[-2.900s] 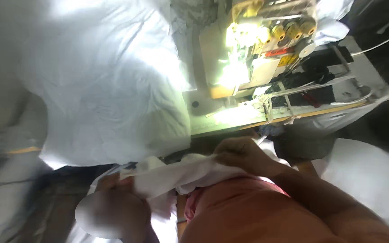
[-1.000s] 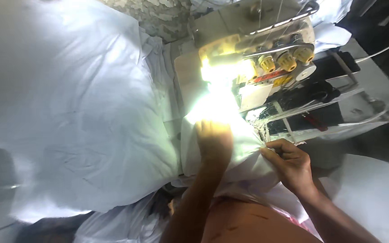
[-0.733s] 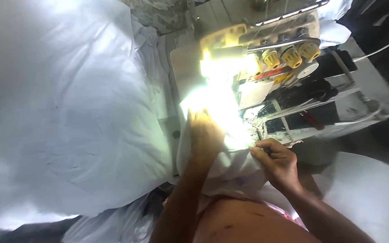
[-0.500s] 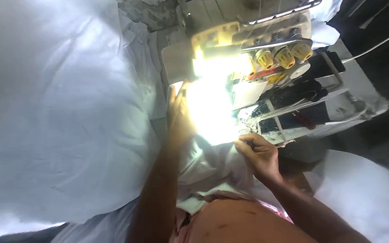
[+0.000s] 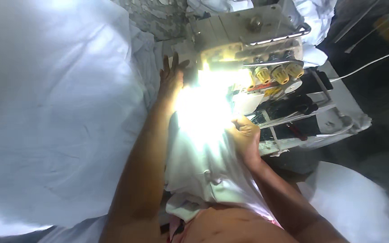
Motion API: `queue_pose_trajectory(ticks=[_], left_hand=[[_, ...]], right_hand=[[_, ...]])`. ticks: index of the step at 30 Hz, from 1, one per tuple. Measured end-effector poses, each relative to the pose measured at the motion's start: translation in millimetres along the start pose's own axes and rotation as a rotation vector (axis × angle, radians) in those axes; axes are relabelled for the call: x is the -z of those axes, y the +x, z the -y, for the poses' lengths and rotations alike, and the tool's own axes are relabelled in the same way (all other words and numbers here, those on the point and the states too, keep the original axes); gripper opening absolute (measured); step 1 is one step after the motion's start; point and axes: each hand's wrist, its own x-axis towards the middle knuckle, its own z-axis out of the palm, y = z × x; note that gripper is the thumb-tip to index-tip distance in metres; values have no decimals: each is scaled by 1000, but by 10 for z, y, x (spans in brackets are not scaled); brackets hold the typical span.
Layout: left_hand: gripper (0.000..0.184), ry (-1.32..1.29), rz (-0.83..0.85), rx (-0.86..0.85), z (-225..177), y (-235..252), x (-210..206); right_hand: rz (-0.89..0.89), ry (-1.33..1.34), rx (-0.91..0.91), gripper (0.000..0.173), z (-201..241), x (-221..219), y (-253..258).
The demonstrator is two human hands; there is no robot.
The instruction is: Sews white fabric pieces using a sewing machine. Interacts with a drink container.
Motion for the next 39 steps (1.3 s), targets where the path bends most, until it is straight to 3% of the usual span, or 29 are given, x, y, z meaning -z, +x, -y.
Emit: queue_pose_trajectory(ticks=[8,14,16,20,24,26,28,30,32,37,39], left_hand=[[55,44,5,123,100,253,85],[56,92,-94,200,25,207,136],[54,75,-202,173,32,35,111],[60,-72,-420,71,113,-943,-43],[68,10,-494,40,-30,-2770,-662],[66,-75,-441,119,-143,-3461,-1133],[74,-265,-453,341,-163,-3701,-1471],[88,-555,-378,676,-140,-3528,-1436],[80,-638,-235,851,-91,-3191,-1297],[50,-490,554,910,-389,-2607,-960],[44,-584,675,869,-538,-2643,-987]], right_hand=[[-87,-104,-20,9,-7,-147,309],[-111,-27,-51,14,-57,-204,437],[-67,13,-104,13,-26,-163,446],[93,184,-402,6,51,78,388],[274,296,-615,15,16,485,170],[291,312,-673,18,-47,574,116],[290,330,-679,19,-81,603,69],[307,308,-641,15,-70,599,-12],[388,281,-603,14,-72,601,-113],[493,272,-533,21,-154,663,-316],[487,209,-526,24,-149,730,-336]])
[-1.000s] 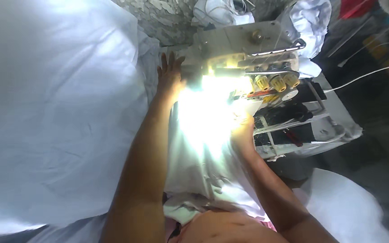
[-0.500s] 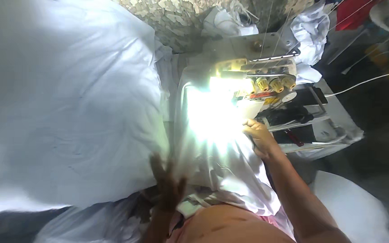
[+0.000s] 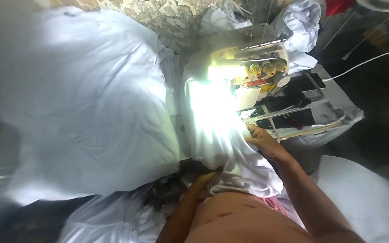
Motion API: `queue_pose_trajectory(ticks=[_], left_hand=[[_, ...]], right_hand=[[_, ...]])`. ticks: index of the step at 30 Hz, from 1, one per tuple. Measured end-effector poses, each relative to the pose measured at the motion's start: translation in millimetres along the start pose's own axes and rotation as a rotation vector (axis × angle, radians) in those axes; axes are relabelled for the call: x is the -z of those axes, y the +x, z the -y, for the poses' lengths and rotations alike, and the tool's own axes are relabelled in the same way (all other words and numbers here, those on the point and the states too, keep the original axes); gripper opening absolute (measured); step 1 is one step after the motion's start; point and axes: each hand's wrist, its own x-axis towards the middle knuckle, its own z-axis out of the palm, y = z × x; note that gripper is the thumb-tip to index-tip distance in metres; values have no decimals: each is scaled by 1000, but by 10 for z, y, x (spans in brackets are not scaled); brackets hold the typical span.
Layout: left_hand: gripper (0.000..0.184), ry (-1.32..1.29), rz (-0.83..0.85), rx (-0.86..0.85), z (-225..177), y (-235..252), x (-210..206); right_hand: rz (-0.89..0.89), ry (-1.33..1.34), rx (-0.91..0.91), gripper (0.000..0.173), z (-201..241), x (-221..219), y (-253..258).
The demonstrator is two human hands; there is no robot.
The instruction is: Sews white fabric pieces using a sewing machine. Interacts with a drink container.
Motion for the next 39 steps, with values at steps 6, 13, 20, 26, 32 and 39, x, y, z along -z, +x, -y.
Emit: queue_pose_trajectory(ticks=[6,13,20,26,32,39], left_hand=[[47,-28,-298,-267,194,-930,595],[34,509,-1159,-109,-156,-2110,2791],[60,694,-1220,-495,-574,-1096,2564],[51,556,-1159,-677,178,-446,1694],[55,314,-1258,-560,899,-460,1270],[39,333,-1225,-628,960,-590,1237]], right_hand=[[-112,120,-21,14,160,70,-133],[-117,203,114,15,48,-665,-196],[-255,35,33,37,-446,-732,-264],[-447,-335,455,24,-287,-522,-260],[-266,-780,340,47,-176,-847,99],[-285,35,203,42,-257,-1036,-118]])
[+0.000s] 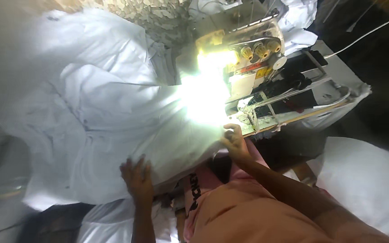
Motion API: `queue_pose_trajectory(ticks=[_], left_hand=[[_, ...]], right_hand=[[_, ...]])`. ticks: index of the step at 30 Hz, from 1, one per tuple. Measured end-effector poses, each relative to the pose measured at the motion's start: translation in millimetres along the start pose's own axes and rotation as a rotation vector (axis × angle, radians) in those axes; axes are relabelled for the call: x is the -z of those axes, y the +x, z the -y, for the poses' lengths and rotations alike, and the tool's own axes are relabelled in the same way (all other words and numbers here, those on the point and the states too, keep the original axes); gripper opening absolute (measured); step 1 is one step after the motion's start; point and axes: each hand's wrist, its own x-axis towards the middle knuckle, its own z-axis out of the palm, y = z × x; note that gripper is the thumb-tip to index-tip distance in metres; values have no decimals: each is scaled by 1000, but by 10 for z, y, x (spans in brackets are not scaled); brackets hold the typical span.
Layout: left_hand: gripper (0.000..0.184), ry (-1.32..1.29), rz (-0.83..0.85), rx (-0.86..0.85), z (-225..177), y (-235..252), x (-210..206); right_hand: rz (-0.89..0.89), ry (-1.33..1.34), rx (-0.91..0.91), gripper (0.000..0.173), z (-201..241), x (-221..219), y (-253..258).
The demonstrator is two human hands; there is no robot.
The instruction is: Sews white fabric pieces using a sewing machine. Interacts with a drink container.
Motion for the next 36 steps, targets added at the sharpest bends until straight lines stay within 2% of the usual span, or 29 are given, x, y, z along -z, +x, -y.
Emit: queue_pose_trajectory(ticks=[2,4,9,11,13,15,17,20,23,25,27,29,30,32,34,36], left_hand=[[36,-39,42,-36,-281,154,-48],[34,-86,94,-103,-607,337,-128],[27,-172,132,-416,-1423,828,-430],[22,-148,154,-521,-1709,1030,-543],[23,-69,251,-586,-1956,1225,-623],[29,55,394,-600,-2216,1398,-654],[32,164,464,-651,-2405,1536,-732],[24,292,474,-727,-2537,1627,-857],[24,343,444,-706,-2621,1604,-937],[24,272,466,-672,-2683,1560,-984],[26,105,514,-656,-2728,1535,-975],[32,-49,495,-622,-2695,1480,-931],[31,-95,432,-594,-2617,1441,-920],[26,-125,240,-517,-2391,1349,-946],[21,-67,167,-377,-2184,1257,-974],[19,-23,93,-384,-2016,1187,-1045]], right_hand=[[-59,330,-217,38,132,-97,-30],[-120,430,-311,35,193,-182,-31],[-24,399,-157,37,213,-155,-39],[-18,340,-119,24,274,-81,-58],[-11,261,-69,7,334,5,-126],[55,215,-64,7,377,108,-218],[81,186,-130,8,349,203,-262],[64,2,-149,13,87,394,-251],[54,-322,-89,21,-157,585,-171],[7,-526,-12,22,-195,630,-109],[-90,-606,117,20,-219,593,-57],[-189,-548,232,27,-237,523,16],[-204,-460,242,33,-217,473,56],[-170,-231,145,42,-133,344,141],[-88,-72,2,48,-57,216,257],[-8,-28,-113,41,53,154,401]])
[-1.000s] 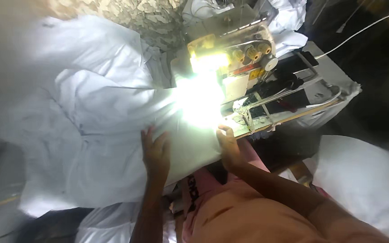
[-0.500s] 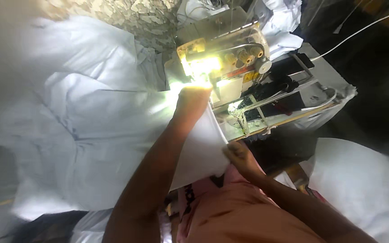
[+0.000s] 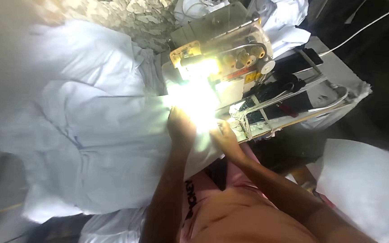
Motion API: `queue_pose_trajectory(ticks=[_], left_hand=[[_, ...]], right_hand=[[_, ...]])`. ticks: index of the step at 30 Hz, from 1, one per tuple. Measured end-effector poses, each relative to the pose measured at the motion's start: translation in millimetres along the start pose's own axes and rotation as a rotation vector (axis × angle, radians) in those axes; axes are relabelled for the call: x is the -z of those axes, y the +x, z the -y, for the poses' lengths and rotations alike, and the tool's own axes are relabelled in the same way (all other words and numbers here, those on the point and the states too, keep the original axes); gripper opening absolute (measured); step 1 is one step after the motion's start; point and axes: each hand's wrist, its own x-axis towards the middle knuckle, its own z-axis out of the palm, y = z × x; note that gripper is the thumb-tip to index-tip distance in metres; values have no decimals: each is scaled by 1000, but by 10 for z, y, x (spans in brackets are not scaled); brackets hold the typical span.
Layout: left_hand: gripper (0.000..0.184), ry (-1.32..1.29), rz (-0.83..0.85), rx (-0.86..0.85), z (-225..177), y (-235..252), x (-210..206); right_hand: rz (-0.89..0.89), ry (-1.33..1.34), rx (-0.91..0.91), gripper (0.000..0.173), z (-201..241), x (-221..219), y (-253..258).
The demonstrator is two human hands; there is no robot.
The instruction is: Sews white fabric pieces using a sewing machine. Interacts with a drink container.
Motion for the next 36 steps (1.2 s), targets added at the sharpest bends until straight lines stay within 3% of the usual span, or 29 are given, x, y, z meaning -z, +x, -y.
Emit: queue_pose_trajectory(ticks=[3,8,13,19,36], left_hand=[[22,-45,-75,-98,160,-85,-94],[19,-205,-108,-105,296,-66,-110],[18,-212,-89,-116,258,-43,-76],[20,-64,-58,-168,-121,-289,-72],[23,9,-123,-217,0,-191,-202]], right_hand=[[111,179,-123,20,214,-47,299],[-41,324,-23,6,580,-11,435],[-100,278,59,8,430,2,422],[71,90,54,15,124,117,81],[16,-6,96,10,210,27,87]])
